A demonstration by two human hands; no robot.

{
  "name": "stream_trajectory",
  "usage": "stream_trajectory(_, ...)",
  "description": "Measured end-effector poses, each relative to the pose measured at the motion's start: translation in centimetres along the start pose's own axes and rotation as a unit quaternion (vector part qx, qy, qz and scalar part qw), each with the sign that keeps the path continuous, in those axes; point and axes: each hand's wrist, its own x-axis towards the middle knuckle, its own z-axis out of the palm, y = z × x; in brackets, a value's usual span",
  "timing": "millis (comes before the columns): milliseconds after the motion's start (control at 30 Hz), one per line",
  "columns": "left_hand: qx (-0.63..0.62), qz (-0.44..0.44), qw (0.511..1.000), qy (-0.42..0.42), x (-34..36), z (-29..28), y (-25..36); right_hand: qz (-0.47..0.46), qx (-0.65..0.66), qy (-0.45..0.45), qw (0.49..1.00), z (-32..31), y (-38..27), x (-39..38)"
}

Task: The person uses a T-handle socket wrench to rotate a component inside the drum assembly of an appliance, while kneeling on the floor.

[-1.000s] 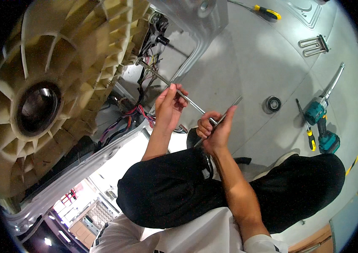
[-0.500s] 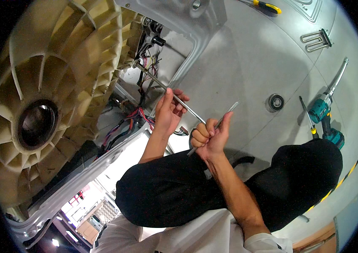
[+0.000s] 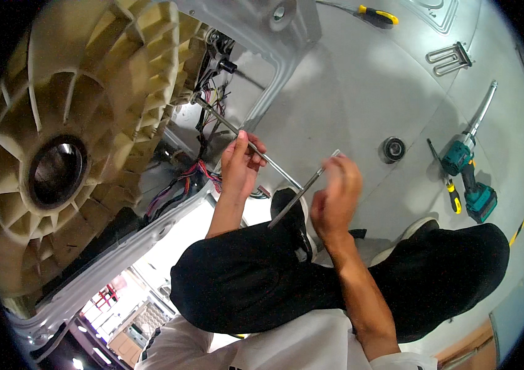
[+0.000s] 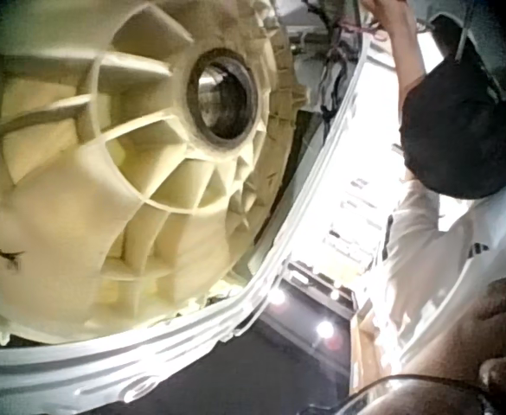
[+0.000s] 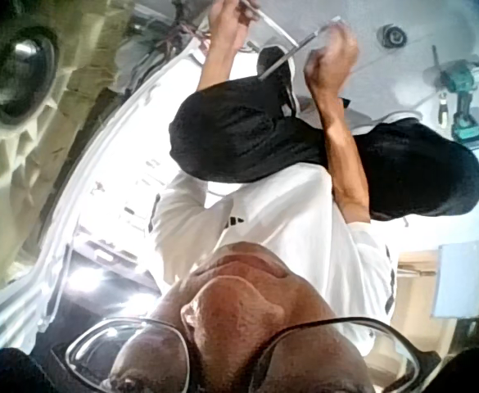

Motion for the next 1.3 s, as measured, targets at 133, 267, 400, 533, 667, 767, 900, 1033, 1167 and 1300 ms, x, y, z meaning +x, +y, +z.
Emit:
stream_trajectory(133,-0.004,-0.016,1.000,0.007,-0.1,0.4,0.1,-0.097,-0.101,-0.103,0.985,0.1,-1.9,-0.4)
stream_trajectory(267,0.000,-0.021,1.000,0.012,-0.1,0.2,0.1,-0.168,-0.057,-0.056,0.983,2.0,-1.0,1.0)
stream_trajectory(400,-0.005,-0.020,1.000,0.015,-0.1,0.4,0.2,-0.240,-0.046,-0.053,0.968,3.0,-0.2,2.0)
stream_trajectory(533,-0.011,-0.020,1.000,0.012,0.0,0.2,0.1,-0.268,-0.051,-0.039,0.961,3.6,0.4,2.1)
stream_trajectory(667,-0.015,-0.017,1.000,0.013,0.2,0.3,0.1,-0.252,-0.012,-0.047,0.966,3.6,0.6,2.6)
stream_trajectory(767,-0.022,-0.015,1.000,0.009,0.2,0.3,0.2,-0.204,0.035,-0.058,0.977,4.0,0.6,2.2)
stream_trajectory(900,-0.023,-0.008,1.000,0.010,0.0,0.2,0.4,-0.148,0.067,-0.065,0.984,4.3,-0.1,1.5)
stream_trajectory(1033,-0.014,-0.018,0.999,0.024,0.0,-0.3,0.2,-0.139,0.072,-0.073,0.985,5.0,0.0,0.6)
stream_trajectory(1167,-0.016,-0.009,1.000,0.017,0.1,0.1,0.4,0.013,0.189,-0.099,0.977,5.0,-0.7,0.5)
stream_trajectory(1300,-0.003,-0.013,0.999,0.034,-0.1,0.1,0.5,0.143,0.251,-0.138,0.947,4.8,-1.6,-0.5)
